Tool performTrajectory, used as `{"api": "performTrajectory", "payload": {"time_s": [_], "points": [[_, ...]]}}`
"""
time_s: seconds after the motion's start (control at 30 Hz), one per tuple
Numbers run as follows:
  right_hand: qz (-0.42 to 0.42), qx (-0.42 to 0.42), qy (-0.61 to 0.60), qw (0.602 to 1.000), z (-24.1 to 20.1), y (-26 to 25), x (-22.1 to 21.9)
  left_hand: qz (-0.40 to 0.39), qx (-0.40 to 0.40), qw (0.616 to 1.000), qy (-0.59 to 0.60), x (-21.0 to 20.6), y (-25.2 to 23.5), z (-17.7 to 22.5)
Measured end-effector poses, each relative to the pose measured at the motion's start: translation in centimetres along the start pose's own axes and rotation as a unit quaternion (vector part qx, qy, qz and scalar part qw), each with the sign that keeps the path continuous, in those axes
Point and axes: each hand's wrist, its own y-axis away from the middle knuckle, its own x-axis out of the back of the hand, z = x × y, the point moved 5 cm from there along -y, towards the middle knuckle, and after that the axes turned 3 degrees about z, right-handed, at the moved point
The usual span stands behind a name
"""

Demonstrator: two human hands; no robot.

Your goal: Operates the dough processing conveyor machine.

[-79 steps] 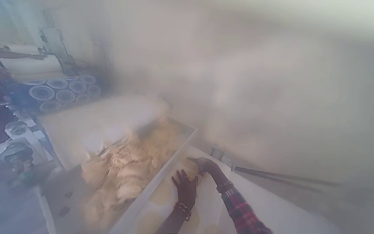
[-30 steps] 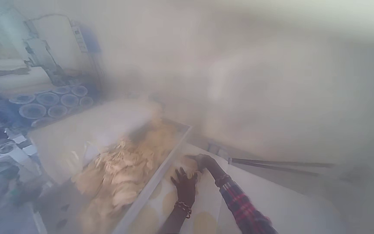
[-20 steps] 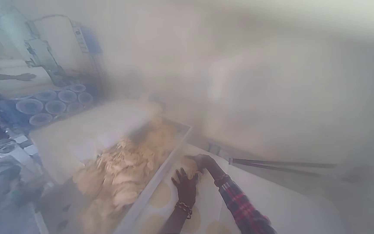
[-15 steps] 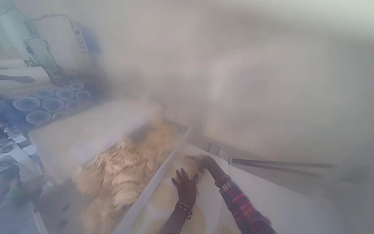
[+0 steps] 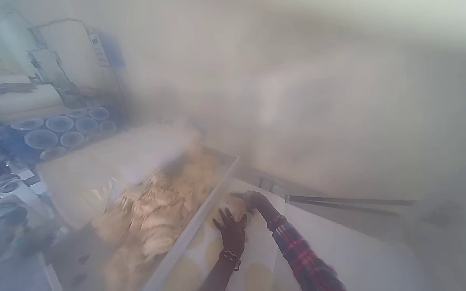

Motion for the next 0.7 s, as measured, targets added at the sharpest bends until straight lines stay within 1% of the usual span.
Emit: {"api": "performTrajectory", "payload": {"time_s": [0.27,0.4,0.47,0.7], "points": [[-0.006,-0.004,0.008,1.000,-0.7,0.0,0.2,0.005,0.006,1.000,0.008,0.2,0.2,-0.4],[-0.006,-0.020,0.006,1.000,-0.8,1.0,0.4,0.002,0.000,1.000,0.006,0.1,0.2,-0.2],[0.004,-0.025,-0.011,1.000,-0.7,1.7,0.6,0.002,-0.003,1.000,0.015,0.0,0.3,0.0],[-0.003,-0.023,-0.011,1.000,0.2,1.1,0.2,0.003,-0.006,1.000,0.007,-0.3,0.2,0.4]]}}
